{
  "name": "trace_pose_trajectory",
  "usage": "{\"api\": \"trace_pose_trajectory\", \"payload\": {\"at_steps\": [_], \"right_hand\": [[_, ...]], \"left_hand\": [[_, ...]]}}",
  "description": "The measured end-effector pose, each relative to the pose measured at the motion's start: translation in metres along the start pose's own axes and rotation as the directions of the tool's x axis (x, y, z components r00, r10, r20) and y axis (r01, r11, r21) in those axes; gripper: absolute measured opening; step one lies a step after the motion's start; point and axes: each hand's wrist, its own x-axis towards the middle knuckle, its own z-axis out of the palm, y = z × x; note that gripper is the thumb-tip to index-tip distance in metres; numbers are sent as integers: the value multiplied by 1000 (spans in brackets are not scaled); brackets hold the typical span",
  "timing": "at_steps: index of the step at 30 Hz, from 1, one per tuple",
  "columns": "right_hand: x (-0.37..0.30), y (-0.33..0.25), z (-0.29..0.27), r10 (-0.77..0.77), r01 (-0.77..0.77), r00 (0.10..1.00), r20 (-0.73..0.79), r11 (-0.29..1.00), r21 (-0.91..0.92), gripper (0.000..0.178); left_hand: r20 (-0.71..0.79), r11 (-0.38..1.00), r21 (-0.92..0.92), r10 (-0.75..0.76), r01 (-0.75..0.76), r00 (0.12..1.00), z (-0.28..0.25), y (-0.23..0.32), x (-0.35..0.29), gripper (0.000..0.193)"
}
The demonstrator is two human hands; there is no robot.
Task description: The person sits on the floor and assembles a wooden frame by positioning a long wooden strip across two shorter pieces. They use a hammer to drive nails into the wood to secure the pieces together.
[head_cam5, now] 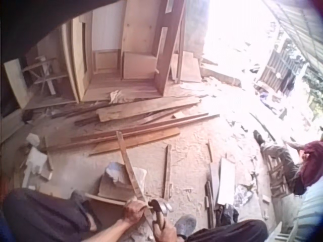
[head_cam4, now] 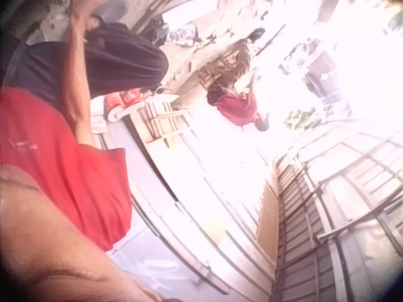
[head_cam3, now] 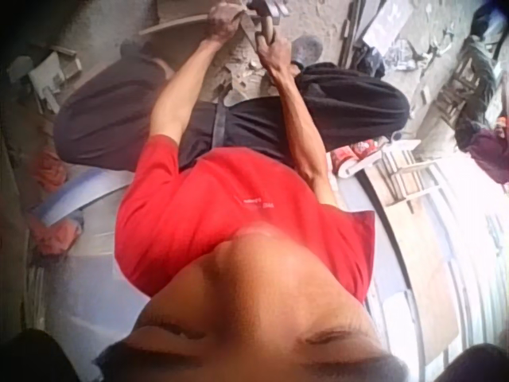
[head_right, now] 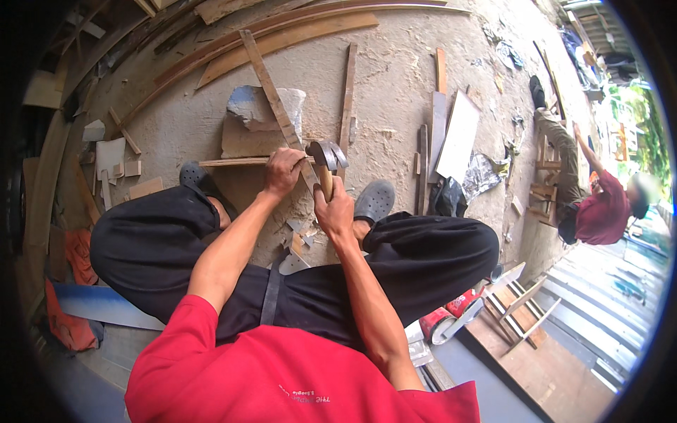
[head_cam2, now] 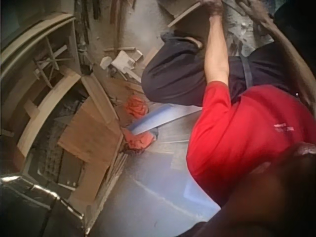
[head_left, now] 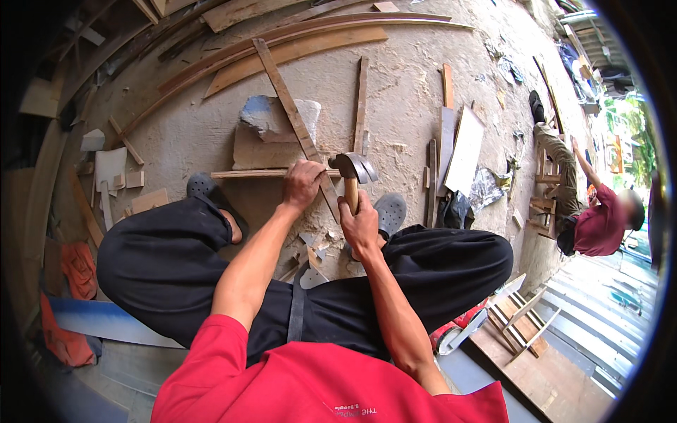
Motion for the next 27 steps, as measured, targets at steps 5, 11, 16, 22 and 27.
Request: {"api": "trace_pose_trajectory", "payload": {"at_steps": [5, 11, 16, 22, 27], "right_hand": [[2, -5, 3, 0, -1, 1000, 20, 1000, 2, 28], [9, 8, 11, -37, 42, 998, 60, 995, -93, 27], [3, -3, 5, -85, 84, 996, -13, 996, -28, 23], [0, 12, 13, -104, 111, 992, 69, 988, -111, 23], [-3, 5, 8, -105, 106, 994, 37, 993, -43, 23]], "left_hand": [[-14, 1000, -8, 4, -4, 1000, 0, 1, -2, 15], [35, 999, 33, -32, 31, 999, -1, 0, -4, 15], [-17, 999, 1, 34, -34, 999, 1, 2, -1, 13], [-11, 999, 38, 32, -31, 999, 0, -1, -3, 14], [-28, 999, -7, 45, -46, 999, -1, 1, -1, 12]]}}
